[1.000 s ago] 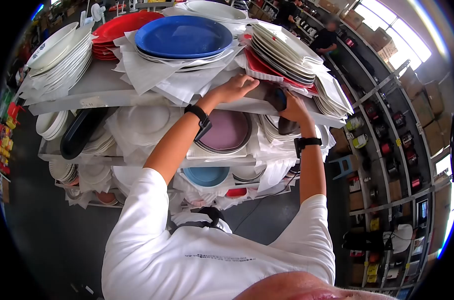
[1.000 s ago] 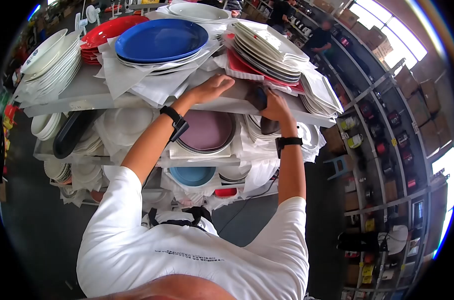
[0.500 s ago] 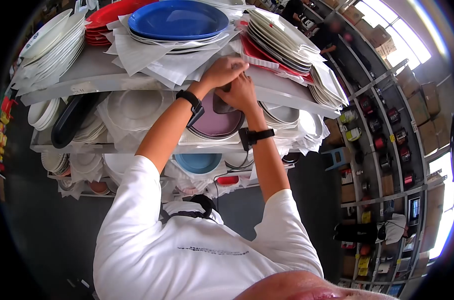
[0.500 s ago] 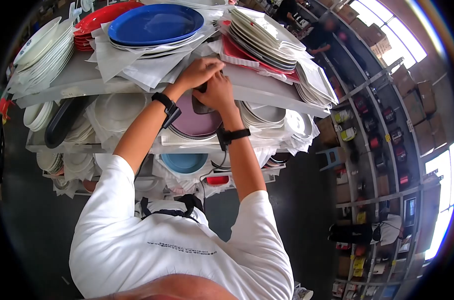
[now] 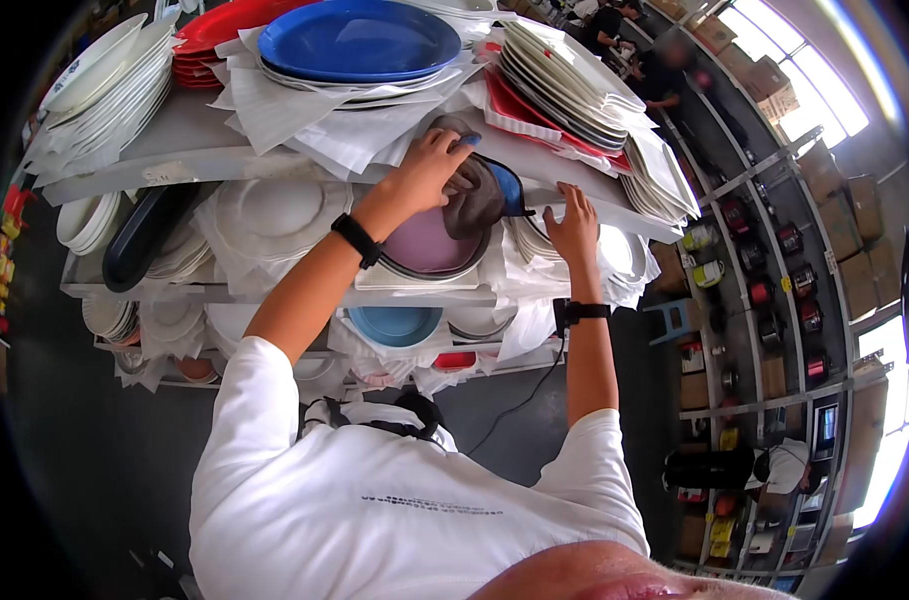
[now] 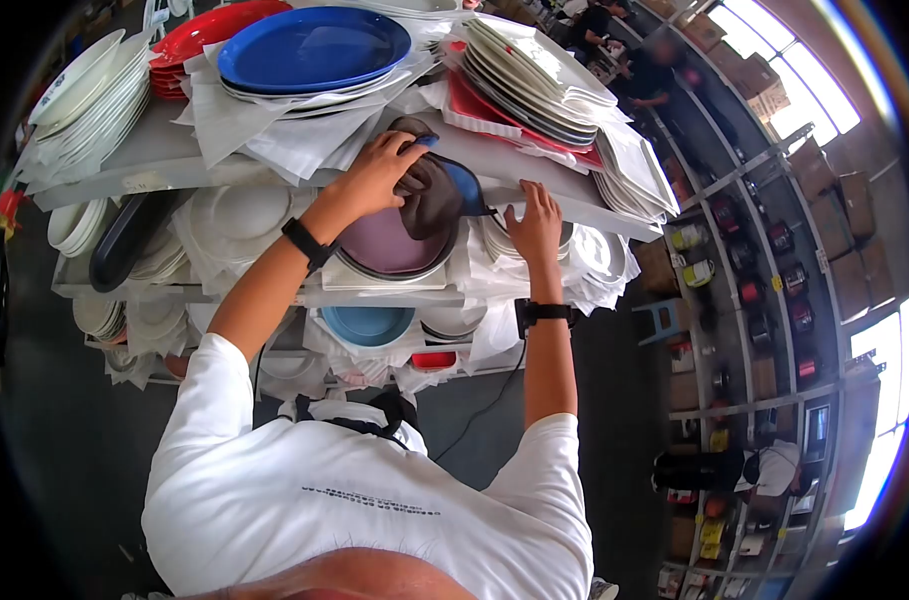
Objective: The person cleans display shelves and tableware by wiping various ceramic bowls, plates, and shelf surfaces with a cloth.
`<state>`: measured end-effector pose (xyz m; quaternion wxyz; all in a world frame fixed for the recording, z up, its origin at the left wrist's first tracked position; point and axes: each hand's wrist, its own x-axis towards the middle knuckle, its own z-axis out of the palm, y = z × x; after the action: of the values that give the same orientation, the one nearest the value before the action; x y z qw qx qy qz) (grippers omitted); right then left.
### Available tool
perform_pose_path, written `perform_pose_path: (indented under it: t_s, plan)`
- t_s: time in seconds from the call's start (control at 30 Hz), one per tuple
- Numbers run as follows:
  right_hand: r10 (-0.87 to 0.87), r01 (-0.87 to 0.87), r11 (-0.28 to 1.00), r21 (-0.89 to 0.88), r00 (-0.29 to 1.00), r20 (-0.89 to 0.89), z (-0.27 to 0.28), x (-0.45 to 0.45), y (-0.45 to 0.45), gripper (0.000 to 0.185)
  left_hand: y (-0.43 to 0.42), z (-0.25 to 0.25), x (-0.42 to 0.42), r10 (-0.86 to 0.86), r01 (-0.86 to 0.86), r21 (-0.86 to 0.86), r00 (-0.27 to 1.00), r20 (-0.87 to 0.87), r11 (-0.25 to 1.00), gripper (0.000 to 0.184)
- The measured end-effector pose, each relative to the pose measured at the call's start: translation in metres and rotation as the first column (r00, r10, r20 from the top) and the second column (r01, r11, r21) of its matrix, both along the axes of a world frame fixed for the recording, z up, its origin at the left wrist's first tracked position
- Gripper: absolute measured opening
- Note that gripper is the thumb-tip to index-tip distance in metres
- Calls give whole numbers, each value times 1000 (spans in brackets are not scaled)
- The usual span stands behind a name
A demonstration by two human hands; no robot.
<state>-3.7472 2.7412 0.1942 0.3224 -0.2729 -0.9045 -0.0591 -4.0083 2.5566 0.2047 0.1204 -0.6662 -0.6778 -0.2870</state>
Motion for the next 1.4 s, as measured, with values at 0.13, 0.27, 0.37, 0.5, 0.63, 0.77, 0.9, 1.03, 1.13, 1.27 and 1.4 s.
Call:
perform_pose_path:
  t_s: [0.13, 0.27, 0.37, 0.5, 0.63, 0.77, 0.9, 1.03, 1.13, 1.27, 1.4]
  plan:
    - [41, -41, 998, 49, 999, 1, 7, -16, -9, 44, 9, 5, 10, 58, -58, 33, 998, 11, 998, 67]
    - [164, -179, 980, -92, 975, -149, 18, -9, -6, 38, 40, 8, 33, 93, -87, 61, 990, -107, 994, 59]
    - [203, -248, 961, -121, 932, -300, 27, 13, 5, 32, 80, 7, 70, 67, -64, 34, 994, -91, 997, 57]
    - [29, -69, 956, -287, 990, -141, 49, 50, 1, 40, 149, -7, 126, 54, -29, 151, 985, -165, 988, 41]
    - [-56, 46, 954, -297, 998, -23, 34, 91, 43, 53, 201, 1, 183, 42, -34, 74, 992, -117, 997, 38]
    - [-29, 27, 999, -17, 995, -92, 22, 126, 87, 66, 244, 5, 217, 0, 3, 93, 1000, -29, 996, 40]
    - [-110, 111, 994, 14, 993, -51, 13, 132, 105, 69, 247, 1, 226, -17, 3, 200, 997, 69, 980, 48]
    - [33, -22, 996, 81, 990, -135, -1, 110, 101, 60, 218, 12, 203, 50, -72, 176, 991, 123, 982, 60]
    - [102, -93, 988, 121, 992, -77, -9, 90, 105, 59, 183, 27, 188, 241, -243, 19, 966, 95, 970, 69]
    - [185, -184, 983, 22, 970, -158, -6, 89, 102, 58, 155, 38, 183, 313, -313, 3, 948, -53, 950, 60]
    - [257, -268, 963, -20, 939, -228, -6, 109, 115, 60, 155, 50, 192, 151, -145, 41, 958, -246, 989, 36]
